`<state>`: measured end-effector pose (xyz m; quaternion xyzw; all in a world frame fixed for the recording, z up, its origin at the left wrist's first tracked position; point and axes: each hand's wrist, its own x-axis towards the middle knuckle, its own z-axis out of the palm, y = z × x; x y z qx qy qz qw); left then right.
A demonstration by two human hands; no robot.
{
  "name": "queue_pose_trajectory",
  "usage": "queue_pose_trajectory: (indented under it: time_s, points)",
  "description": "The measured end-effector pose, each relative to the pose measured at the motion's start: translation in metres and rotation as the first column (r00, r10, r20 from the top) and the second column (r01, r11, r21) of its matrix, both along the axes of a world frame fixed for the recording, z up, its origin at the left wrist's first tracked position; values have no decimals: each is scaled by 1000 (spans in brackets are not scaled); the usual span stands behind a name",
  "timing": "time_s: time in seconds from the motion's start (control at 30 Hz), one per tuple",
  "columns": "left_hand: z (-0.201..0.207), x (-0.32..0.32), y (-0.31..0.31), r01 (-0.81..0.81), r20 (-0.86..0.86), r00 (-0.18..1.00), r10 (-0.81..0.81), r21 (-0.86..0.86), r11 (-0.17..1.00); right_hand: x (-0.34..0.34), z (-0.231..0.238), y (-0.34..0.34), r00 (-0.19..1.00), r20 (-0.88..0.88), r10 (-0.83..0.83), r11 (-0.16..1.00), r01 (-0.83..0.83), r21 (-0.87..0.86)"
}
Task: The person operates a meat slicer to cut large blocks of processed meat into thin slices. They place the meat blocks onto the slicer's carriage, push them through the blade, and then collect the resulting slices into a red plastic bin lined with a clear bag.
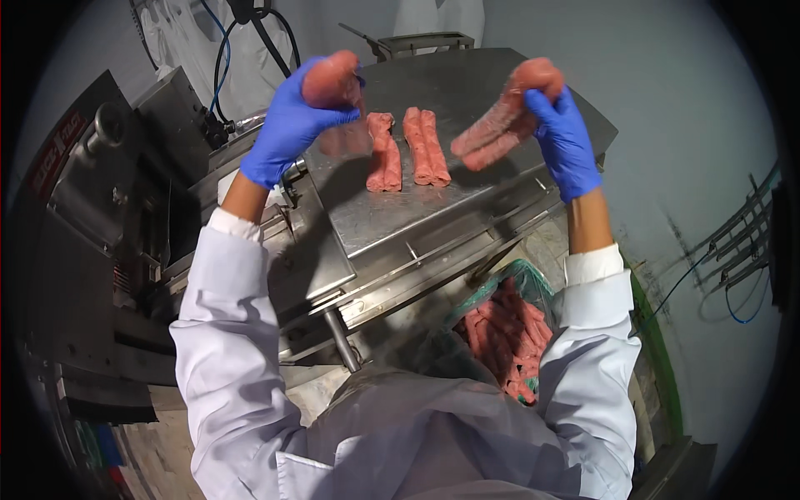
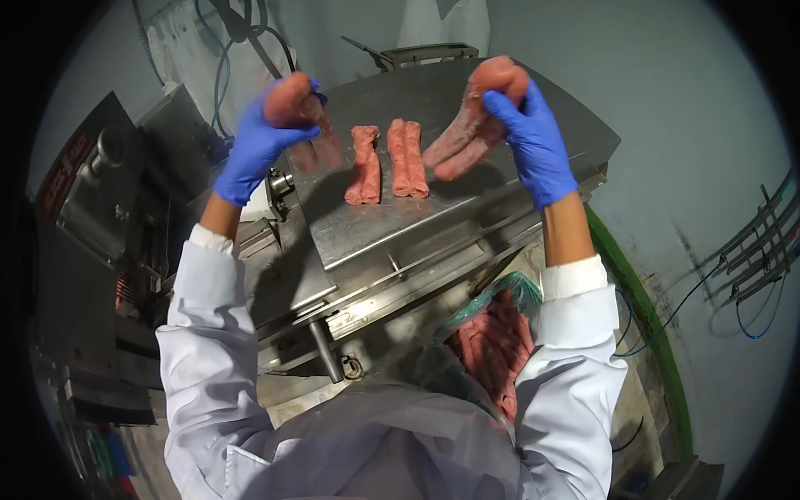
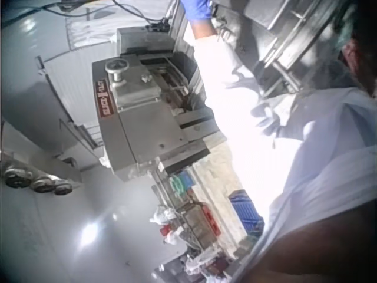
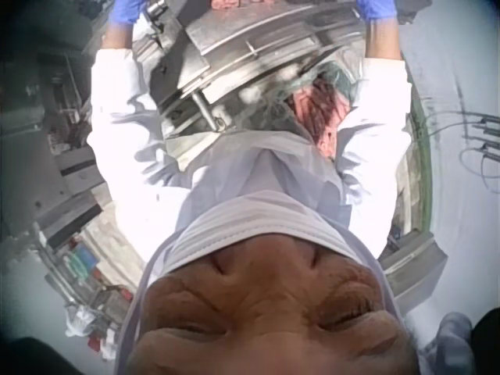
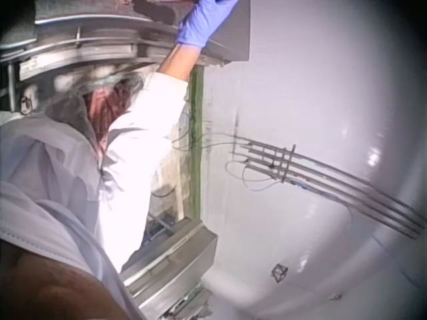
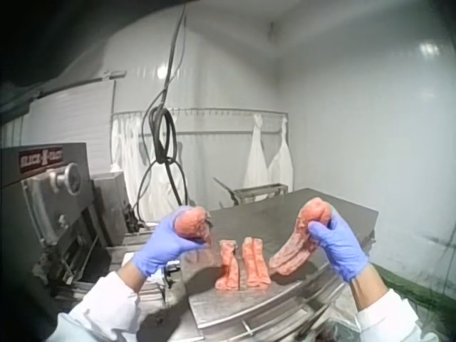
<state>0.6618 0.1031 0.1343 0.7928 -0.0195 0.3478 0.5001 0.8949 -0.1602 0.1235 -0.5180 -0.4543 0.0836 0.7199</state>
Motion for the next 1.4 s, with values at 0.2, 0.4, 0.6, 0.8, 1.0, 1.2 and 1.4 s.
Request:
queue_pose_trajectory:
  time_s: [0.2,0.4,0.6,0.8,1.0,1.2,1.4]
  points:
    - [-110,38,58,-106,-99,958,270,750,653,64,-99,59,973,221,-59,987,90,-136]
    - [-150,28,86,138,-291,944,-154,-74,988,94,-123,25,973,186,137,896,-41,-443]
    - [-154,95,52,-146,-339,926,168,89,985,66,-149,85,767,638,-65,866,360,-346]
    - [-67,139,-145,7,29,1000,-11,130,992,75,-107,-83,933,179,-311,903,349,-251]
    - [-229,209,-320,451,-208,880,-426,644,618,42,-299,-330,719,304,-626,293,577,-762]
    - [-459,249,-369,548,-527,836,-150,793,267,-111,-502,-419,707,182,-684,146,378,-914]
    - [-573,293,-390,919,-695,237,-679,-67,389,-143,-516,-432,738,160,-655,212,384,-899]
